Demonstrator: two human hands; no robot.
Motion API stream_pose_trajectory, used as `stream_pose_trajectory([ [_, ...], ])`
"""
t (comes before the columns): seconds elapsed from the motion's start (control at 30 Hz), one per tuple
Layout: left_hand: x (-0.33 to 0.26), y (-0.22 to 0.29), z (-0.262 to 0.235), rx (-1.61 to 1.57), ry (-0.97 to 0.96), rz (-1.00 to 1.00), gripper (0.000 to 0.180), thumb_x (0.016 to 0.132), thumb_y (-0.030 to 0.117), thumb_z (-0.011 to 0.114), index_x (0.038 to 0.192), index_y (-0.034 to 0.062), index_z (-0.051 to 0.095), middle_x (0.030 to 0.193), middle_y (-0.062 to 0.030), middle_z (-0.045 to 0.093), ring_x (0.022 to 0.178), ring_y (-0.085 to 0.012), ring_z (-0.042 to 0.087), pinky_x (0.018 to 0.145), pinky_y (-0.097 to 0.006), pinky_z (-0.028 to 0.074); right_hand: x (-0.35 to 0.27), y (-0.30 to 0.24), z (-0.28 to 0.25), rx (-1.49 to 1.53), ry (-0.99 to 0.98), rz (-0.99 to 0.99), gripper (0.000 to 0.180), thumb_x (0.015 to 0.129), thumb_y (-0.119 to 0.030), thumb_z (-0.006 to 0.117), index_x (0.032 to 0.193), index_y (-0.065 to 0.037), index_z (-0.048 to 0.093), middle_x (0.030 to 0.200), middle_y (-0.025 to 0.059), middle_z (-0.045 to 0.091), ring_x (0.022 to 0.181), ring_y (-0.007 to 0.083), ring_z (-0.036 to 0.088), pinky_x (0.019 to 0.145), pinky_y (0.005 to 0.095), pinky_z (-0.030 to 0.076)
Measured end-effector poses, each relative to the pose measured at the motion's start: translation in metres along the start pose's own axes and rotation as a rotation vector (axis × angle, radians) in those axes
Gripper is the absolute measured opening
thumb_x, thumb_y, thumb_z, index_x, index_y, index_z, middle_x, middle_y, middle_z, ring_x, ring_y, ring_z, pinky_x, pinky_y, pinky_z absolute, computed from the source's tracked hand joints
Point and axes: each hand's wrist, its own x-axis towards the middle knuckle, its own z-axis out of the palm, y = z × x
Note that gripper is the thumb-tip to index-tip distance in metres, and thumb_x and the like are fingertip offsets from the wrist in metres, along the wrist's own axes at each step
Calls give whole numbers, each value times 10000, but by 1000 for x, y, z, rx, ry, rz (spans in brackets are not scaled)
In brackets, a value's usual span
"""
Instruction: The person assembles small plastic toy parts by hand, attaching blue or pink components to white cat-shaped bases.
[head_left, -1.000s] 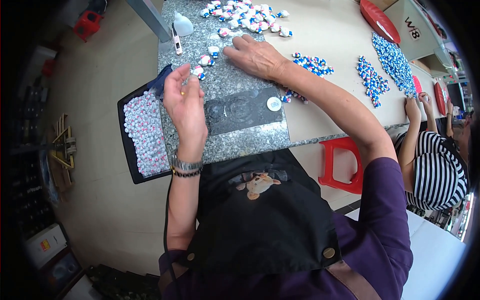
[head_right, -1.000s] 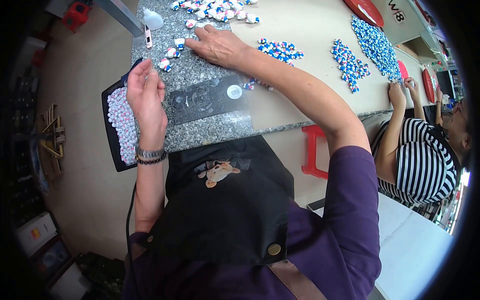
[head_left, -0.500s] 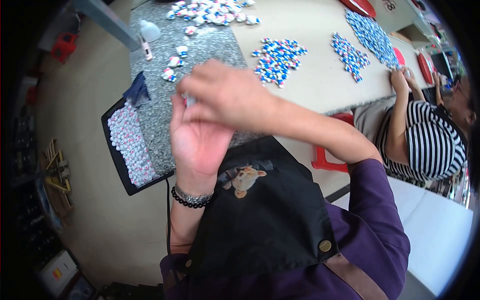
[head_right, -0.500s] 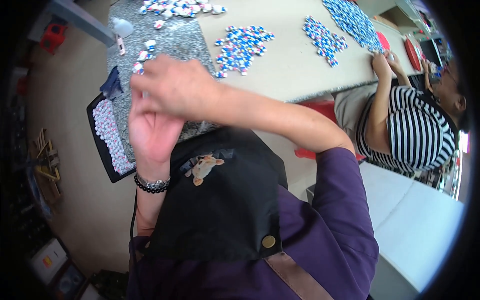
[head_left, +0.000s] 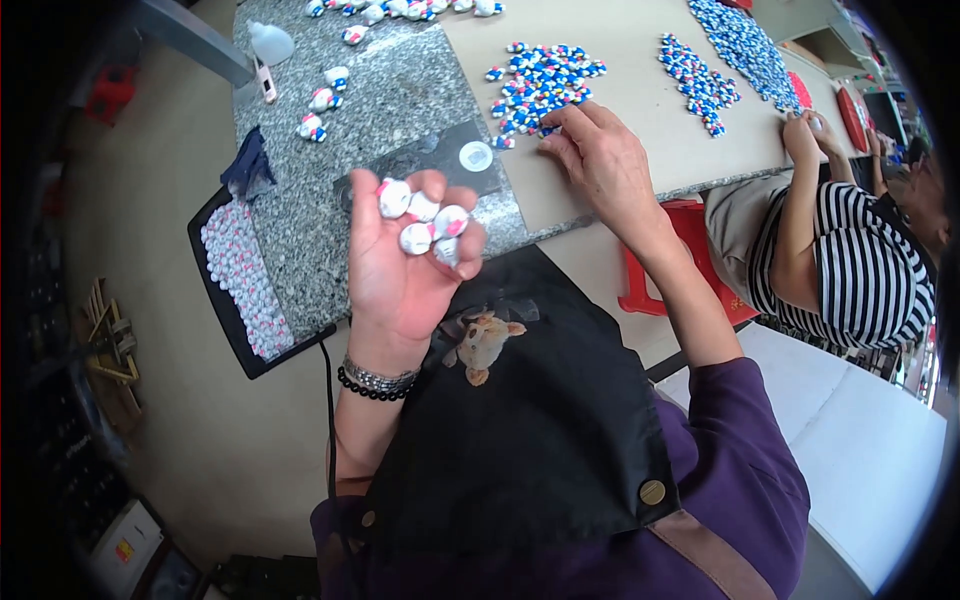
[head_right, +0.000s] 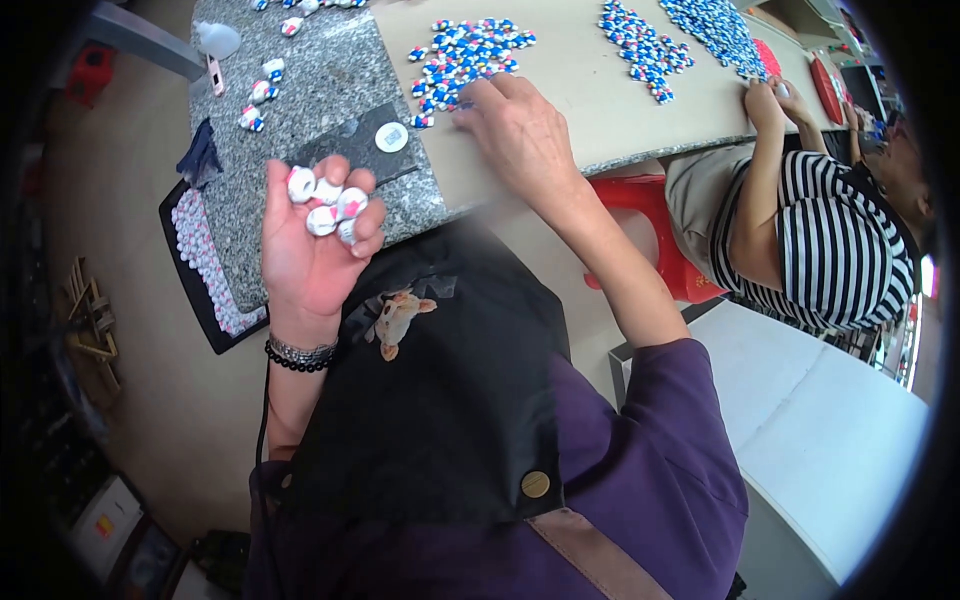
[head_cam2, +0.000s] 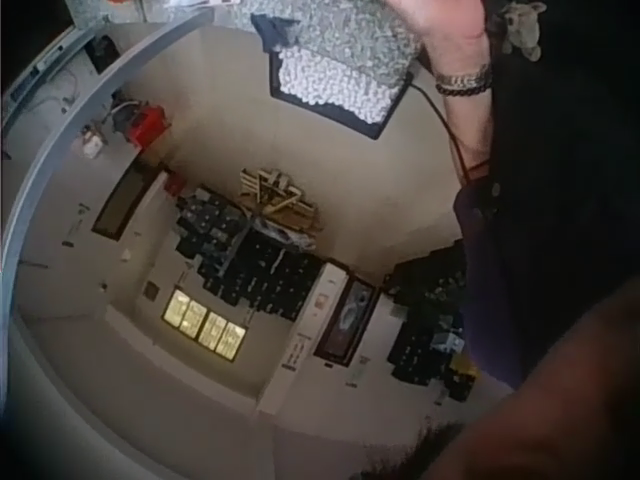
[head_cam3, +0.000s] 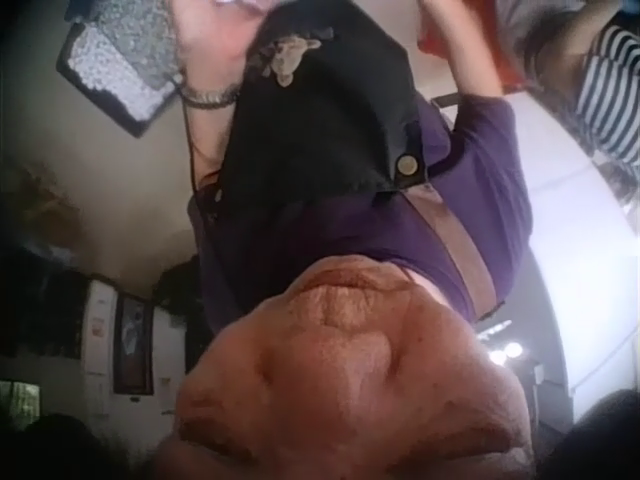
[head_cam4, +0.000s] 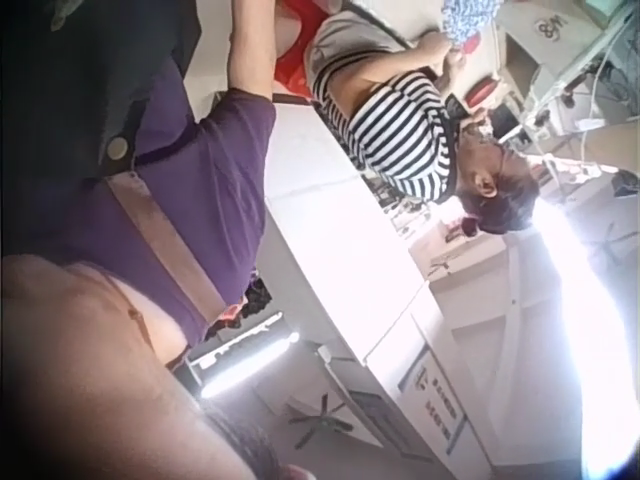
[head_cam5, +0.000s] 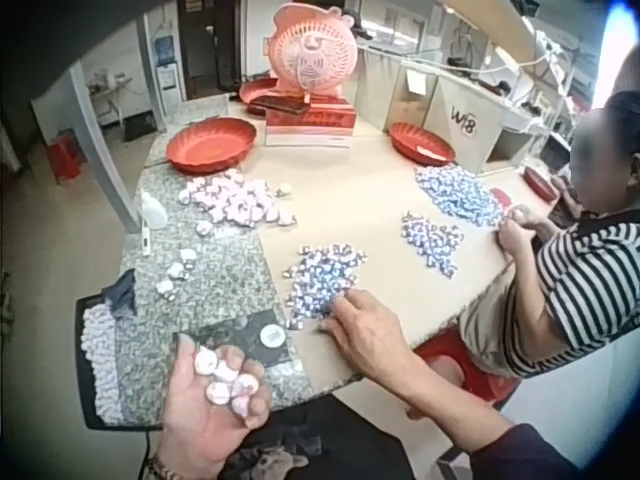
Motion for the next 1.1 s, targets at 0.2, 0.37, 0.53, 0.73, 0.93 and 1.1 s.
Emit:
stream_pose_trajectory([
  [0.2, 1, -1, -5, -81, -42, 0, 541, 1009, 550, 302, 967, 56, 517, 980, -134, 578, 879, -292, 567, 577, -322, 511, -3, 1, 12, -132, -70, -26, 208, 820, -48, 598, 1025, -45, 567, 893, 158, 556, 865, 346, 579, 715, 444, 497],
  [0.37, 2, -4, -14, -121, -2, -10, 537, 923, 610, 433, 993, 87, 536, 860, -60, 524, 832, -224, 531, 518, -239, 466, -5, -4, 3, 10, -5, 27, 215, 805, 33, 580, 1011, -23, 607, 893, 165, 560, 828, 350, 580, 729, 412, 491],
  [0.53, 0, -6, -15, -116, 59, 3, 541, 888, 568, 537, 1093, 68, 552, 838, -37, 564, 759, -194, 521, 459, -215, 401, -3, 0, -4, 505, -63, 312, 141, 848, -12, 637, 981, -5, 681, 825, 106, 608, 720, 177, 607, 683, 284, 499],
  [0.73, -8, -2, -18, 19, 40, 33, 534, 914, 459, 600, 1206, 17, 532, 929, -81, 640, 712, -176, 551, 423, -194, 367, 9, -20, -7, 971, -187, 406, 107, 849, -8, 661, 944, 30, 694, 797, 40, 667, 678, 79, 613, 658, 225, 512],
  [0.93, -15, -4, -17, 147, 127, 113, 464, 973, 415, 539, 1207, 15, 530, 941, -91, 625, 703, -160, 574, 418, -191, 372, 22, -34, 3, 430, -63, -153, 138, 771, 15, 719, 905, 9, 687, 795, 84, 647, 718, 181, 649, 637, 291, 520],
  [1.1, -17, -4, -16, 236, 144, 203, 422, 1011, 380, 472, 1202, 9, 534, 937, -90, 619, 699, -175, 562, 389, -191, 365, 30, -39, 13, 153, -96, -392, 83, 749, 11, 682, 825, -5, 654, 761, 99, 554, 722, 267, 602, 629, 359, 494],
])
